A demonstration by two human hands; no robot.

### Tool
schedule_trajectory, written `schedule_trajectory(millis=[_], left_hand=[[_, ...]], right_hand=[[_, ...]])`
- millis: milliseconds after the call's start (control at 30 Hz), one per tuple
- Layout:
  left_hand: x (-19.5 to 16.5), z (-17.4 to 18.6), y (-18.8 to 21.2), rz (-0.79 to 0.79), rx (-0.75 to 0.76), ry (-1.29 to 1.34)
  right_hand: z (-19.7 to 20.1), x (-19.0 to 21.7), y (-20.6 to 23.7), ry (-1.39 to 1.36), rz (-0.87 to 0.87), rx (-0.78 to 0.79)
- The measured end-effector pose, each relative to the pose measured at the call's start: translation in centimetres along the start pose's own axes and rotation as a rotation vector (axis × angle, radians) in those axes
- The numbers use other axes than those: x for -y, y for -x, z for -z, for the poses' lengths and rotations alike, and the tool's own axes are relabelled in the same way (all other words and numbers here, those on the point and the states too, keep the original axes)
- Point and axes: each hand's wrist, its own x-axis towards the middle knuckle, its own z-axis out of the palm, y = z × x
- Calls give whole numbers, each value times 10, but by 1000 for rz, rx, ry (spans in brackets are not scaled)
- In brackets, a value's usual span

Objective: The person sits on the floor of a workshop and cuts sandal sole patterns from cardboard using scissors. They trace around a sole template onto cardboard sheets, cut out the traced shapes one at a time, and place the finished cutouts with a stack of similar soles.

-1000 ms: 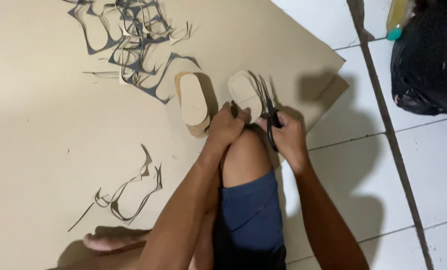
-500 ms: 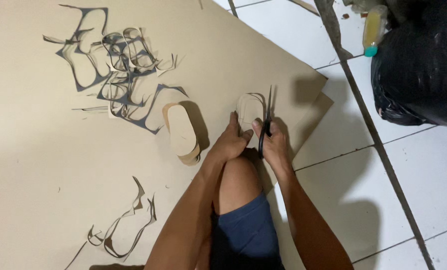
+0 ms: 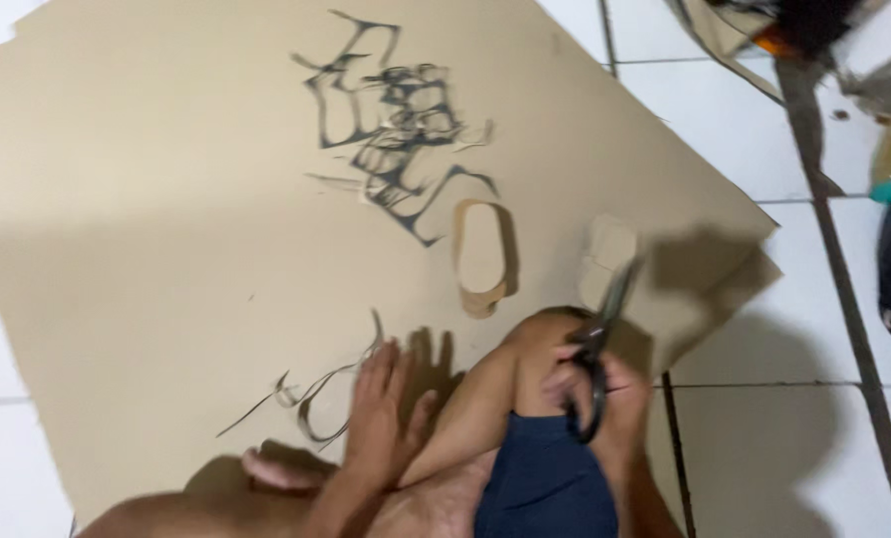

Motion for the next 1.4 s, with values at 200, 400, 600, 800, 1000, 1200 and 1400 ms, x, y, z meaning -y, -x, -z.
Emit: schedule_trajectory(millis=[200,400,600,800,1000,1200,1400], left_hand=[[62,45,28,458,470,-346],[71,38,41,322,316,-362],[85,57,41,345,507,-120],[76,107,-36,176,-46,143],[27,145,-74,-141,-639,386],[49,138,61,79,-594,327],[92,145,230,445,-895,105]], right_hand=[[-91,-39,39,-30,-133,348],[-124,-39,50,163,-250,377],[-153,-18,51,157,-220,295],[-170,-2,55,113,-219,275],[-162,-7,50,-38,-250,280],[-149,-30,46,-480,-597,132],[-169,-45,60,-150,-605,383]])
